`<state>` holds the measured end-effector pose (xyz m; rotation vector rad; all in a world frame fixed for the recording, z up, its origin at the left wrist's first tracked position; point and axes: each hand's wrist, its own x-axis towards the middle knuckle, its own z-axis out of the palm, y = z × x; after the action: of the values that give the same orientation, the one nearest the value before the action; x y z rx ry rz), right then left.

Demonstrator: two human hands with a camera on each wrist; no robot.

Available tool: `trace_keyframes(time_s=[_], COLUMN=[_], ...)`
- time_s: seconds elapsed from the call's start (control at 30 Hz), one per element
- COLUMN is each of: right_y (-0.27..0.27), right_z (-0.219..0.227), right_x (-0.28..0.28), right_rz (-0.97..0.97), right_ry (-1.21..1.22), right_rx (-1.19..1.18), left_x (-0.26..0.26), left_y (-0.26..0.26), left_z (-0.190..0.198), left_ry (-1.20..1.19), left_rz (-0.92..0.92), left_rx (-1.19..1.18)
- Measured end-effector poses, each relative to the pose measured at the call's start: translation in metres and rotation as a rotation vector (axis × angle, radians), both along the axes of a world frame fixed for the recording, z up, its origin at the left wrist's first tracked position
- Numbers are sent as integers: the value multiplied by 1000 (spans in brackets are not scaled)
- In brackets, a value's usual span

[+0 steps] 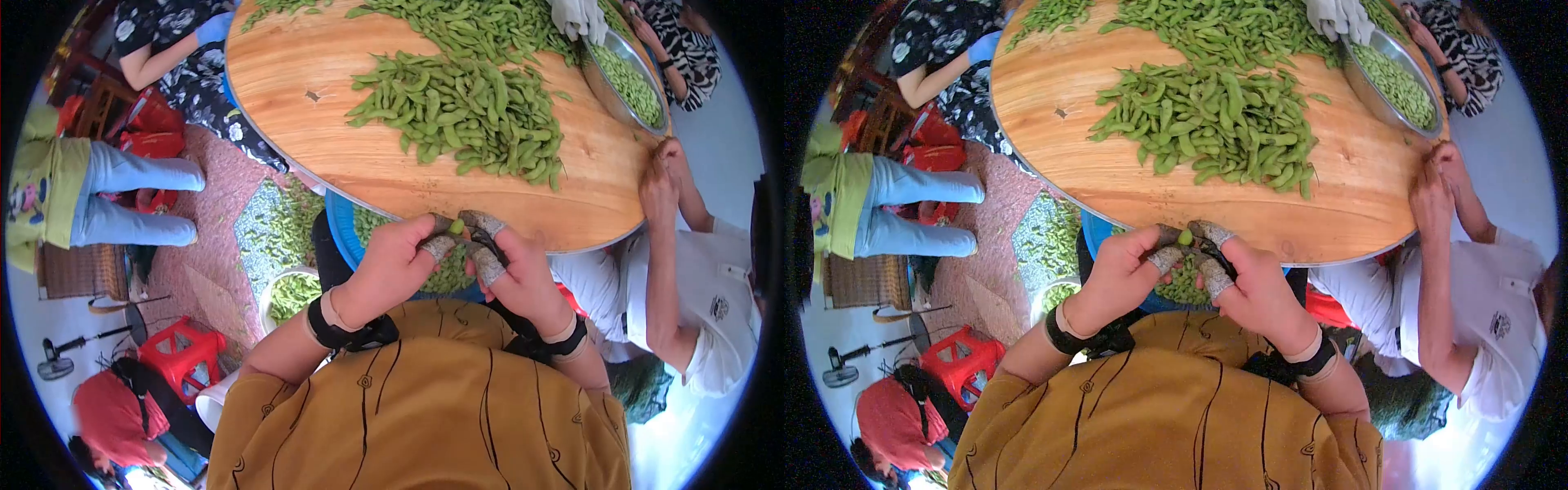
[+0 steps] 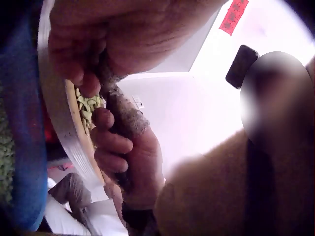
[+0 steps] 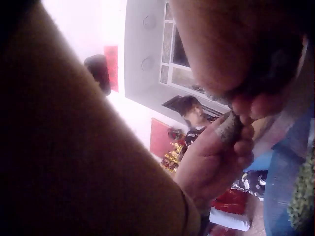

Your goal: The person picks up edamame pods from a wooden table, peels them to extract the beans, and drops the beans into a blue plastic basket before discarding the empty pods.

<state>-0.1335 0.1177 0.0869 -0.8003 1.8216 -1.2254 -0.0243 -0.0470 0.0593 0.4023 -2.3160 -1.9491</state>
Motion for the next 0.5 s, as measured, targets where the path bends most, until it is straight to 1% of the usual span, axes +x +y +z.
trace_keyframes(time_s=[0.03, 0.07, 0.1, 0.13, 0.17, 0.27, 0.33, 0.37, 0.4, 0.43, 0.47, 0.5], right_y=[-1, -2, -3, -4, -5, -6, -8, -9, -11, -13, -14, -14], right_z=[-1, -2, 1, 6, 9, 9, 7, 7, 9, 12, 13, 12], right_x=[2, 4, 5, 7, 7, 10, 12, 14, 15, 15, 14, 14], right_rz=[-3, -7, -28, -52, -75, -84, -117, -142, -145, -172, -198, -198], right_ry=[36, 74, 73, 3, -65, -31, -59, -89, -91, -234, -376, -377], right_rx=[-15, -31, -20, 22, 61, 88, 87, 86, 83, 78, 76, 79], left_x=[-1, -1, -1, -2, -3, -4, -3, -3, -3, -3, -2, -1], left_y=[-2, -5, -7, -9, -10, -14, -18, -19, -19, -20, -20, -21], left_z=[-1, -2, -3, -4, -4, -6, -6, -6, -6, -7, -10, -13], left_ry=[46, 46, 58, 72, 76, 29, 122, 121, 190, 259, 258, 268], left_rz=[-16, -38, -46, -54, -74, -91, -126, -130, -121, -111, -113, -134], left_rx=[-108, -99, -124, -150, -143, -97, -259, -262, -366, -467, -467, -480])
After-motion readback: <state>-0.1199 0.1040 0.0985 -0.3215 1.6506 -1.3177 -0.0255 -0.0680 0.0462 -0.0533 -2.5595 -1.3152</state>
